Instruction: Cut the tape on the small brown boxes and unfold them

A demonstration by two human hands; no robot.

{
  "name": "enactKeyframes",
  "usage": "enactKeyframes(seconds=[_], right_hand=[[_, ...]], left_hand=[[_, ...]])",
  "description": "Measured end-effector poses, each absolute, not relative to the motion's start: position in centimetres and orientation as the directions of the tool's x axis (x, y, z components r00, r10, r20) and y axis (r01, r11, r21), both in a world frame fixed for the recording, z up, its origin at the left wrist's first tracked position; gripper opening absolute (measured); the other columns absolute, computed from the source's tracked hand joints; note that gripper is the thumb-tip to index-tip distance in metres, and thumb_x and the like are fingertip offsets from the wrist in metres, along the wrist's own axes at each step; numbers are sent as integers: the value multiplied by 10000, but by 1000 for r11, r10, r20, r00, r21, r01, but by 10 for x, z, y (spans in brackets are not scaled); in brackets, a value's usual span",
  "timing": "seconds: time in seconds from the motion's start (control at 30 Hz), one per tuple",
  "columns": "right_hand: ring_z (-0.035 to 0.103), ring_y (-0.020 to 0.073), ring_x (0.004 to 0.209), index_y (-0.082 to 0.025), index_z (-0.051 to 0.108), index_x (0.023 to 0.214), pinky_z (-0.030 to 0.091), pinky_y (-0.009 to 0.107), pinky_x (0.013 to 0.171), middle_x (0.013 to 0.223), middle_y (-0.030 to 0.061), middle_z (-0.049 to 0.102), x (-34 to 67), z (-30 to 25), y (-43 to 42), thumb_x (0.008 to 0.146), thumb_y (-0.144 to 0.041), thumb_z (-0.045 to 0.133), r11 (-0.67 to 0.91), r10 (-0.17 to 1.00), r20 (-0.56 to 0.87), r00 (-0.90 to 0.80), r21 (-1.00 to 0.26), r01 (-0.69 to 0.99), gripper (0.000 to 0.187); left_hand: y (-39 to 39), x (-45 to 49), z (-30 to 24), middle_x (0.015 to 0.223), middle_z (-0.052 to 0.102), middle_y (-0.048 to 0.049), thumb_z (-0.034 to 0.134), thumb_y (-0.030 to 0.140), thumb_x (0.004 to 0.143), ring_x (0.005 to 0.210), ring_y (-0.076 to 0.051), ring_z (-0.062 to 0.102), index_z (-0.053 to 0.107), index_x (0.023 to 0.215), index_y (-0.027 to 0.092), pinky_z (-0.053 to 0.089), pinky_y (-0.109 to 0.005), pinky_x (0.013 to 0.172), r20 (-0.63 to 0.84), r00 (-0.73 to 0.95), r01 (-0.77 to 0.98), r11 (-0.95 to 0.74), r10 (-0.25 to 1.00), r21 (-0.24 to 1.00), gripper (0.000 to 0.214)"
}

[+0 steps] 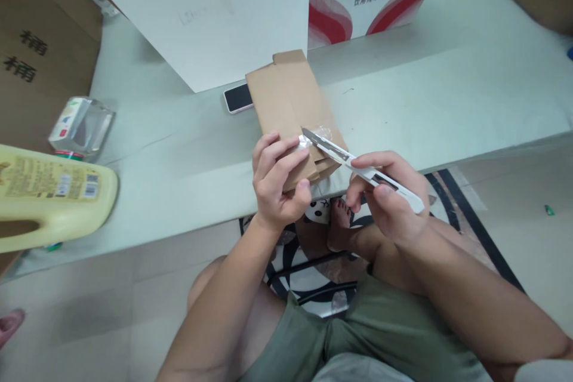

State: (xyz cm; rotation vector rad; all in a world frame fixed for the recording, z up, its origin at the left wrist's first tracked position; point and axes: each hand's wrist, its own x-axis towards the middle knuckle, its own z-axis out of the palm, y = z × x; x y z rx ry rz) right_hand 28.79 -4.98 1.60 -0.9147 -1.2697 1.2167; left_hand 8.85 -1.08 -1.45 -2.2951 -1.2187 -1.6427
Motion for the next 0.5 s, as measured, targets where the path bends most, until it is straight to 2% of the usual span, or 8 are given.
enactKeyframes(seconds=[0.2, 0.37, 0.5], right_hand=[[535, 140, 416, -259, 727, 1062, 409, 277, 399, 561, -23, 653, 284, 22, -49, 906, -456, 700, 240, 960, 266, -91, -943, -230, 253], [506, 140, 393, -230, 754, 974, 363, 269, 380, 509, -8, 646, 288, 27, -50, 872, -450, 704, 247, 961, 269, -72, -942, -227, 247], [466, 153, 393, -252, 755, 932, 347, 291, 397, 494, -6, 636, 292, 29, -53, 852, -464, 695, 304, 952, 305, 34, -925, -228, 234]], left_hand=[[-12, 89, -14, 1160, 745, -82, 431, 435, 977, 1203, -300, 679, 708, 1107, 247, 516, -573, 1118, 809, 102, 671, -641, 578, 373, 359], [-10, 86, -13, 1208, 749, -82, 476, 399, 976, 1213, -297, 681, 699, 1166, 249, 513, -564, 1126, 831, 135, 621, -700, 539, 353, 329], [-6, 79, -17, 1264, 738, -97, 526, 606, 946, 1301, -335, 646, 683, 1221, 263, 473, -591, 1169, 793, 143, 635, -670, 592, 385, 467]])
